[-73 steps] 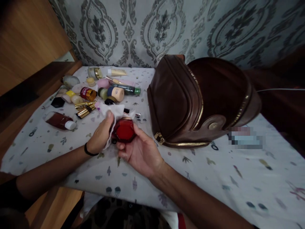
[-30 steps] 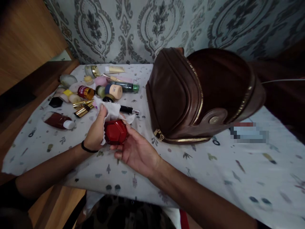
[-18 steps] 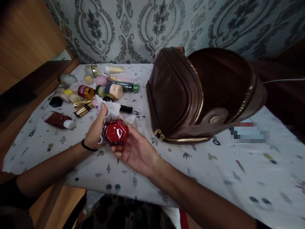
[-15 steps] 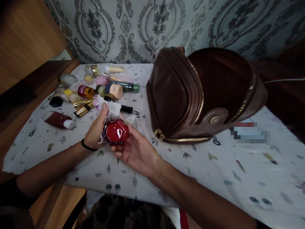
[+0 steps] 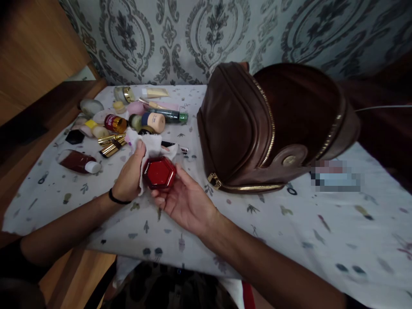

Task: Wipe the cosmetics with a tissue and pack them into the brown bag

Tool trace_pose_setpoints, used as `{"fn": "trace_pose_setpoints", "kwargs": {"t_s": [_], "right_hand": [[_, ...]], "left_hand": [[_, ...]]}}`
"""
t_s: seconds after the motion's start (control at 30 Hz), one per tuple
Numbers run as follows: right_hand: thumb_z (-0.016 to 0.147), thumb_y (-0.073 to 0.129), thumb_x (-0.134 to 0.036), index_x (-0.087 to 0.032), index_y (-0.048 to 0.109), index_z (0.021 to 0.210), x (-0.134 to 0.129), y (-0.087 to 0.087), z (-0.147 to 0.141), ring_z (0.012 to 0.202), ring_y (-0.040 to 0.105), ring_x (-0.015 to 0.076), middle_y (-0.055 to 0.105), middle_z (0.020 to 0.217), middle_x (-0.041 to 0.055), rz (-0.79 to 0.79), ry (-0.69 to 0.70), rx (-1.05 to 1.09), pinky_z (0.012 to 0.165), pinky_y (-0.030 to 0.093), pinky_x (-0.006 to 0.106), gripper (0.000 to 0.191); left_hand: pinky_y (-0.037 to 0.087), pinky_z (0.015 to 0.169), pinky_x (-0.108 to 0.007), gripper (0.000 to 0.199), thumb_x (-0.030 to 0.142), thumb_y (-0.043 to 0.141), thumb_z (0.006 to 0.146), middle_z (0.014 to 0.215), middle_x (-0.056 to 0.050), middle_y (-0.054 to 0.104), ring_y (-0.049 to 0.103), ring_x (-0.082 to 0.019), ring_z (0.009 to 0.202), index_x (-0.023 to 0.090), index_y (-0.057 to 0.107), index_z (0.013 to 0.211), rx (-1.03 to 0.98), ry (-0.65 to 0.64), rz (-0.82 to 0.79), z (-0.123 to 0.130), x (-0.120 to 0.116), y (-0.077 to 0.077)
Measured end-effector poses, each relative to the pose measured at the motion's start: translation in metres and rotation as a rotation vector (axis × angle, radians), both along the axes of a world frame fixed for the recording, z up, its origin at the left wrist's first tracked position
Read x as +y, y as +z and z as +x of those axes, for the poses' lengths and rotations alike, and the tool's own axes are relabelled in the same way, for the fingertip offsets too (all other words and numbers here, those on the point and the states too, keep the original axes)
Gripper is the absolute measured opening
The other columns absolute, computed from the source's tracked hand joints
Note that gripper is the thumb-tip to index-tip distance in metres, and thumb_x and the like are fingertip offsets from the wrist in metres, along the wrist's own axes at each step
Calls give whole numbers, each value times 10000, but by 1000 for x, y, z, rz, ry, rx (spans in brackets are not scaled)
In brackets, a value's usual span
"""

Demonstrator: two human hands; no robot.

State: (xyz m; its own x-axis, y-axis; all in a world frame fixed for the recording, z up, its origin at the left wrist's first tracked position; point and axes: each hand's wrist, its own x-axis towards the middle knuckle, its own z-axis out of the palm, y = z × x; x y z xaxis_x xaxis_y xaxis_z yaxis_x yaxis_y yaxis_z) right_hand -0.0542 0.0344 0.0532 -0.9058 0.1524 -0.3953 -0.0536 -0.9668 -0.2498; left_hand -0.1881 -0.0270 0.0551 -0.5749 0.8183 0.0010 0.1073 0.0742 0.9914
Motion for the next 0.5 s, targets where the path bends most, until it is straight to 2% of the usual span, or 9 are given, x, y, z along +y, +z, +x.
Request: {"fn": "trace_pose_setpoints", "kwargs": {"t_s": [0.1, 0.23, 0.33, 0.4, 0.5], "right_hand": [[1022, 364, -495, -125, 621, 1077, 1, 1, 0, 677, 617, 136, 667, 880, 107, -10, -34, 8, 564, 510, 203, 453], [975, 491, -521, -135, 627, 1011, 4, -1, 1, 676, 627, 130, 659, 807, 65, -4, -72, 54, 562, 516, 204, 411], [907, 643, -473, -169, 622, 949, 6, -2, 3, 580, 581, 93, 646, 736, -7, -18, -104, 104, 552, 518, 198, 307], [860, 714, -439, -182, 618, 910, 7, -2, 4, 493, 514, 61, 626, 689, -51, -28, -121, 134, 503, 489, 174, 279], [778, 800, -396, -183, 612, 845, 7, -2, 5, 419, 417, 27, 571, 610, -91, -34, -151, 159, 416, 393, 127, 292]], "left_hand": [[520, 894, -318, 655, 690, 308, 943, 879, -60, 740, 675, -218, 952, 176, 713, 916, 185, -42, 68, 1, -5, 5], [438, 1059, -382, 509, 542, 396, 985, 1254, -118, 660, 578, -247, 1212, 176, 623, 1254, 504, -226, 268, -6, -12, 5], [389, 1115, -451, 597, 497, 538, 934, 1411, -163, 553, 491, -296, 1326, 183, 473, 1438, 853, -369, 335, -15, -13, 2], [379, 1130, -473, 615, 443, 558, 938, 1458, -172, 512, 446, -306, 1380, 193, 416, 1482, 1031, -397, 359, -19, -13, 1], [432, 1096, -446, 466, 272, 517, 975, 1416, -150, 567, 479, -269, 1371, 214, 476, 1436, 1129, -350, 440, -18, -14, 1]]}}
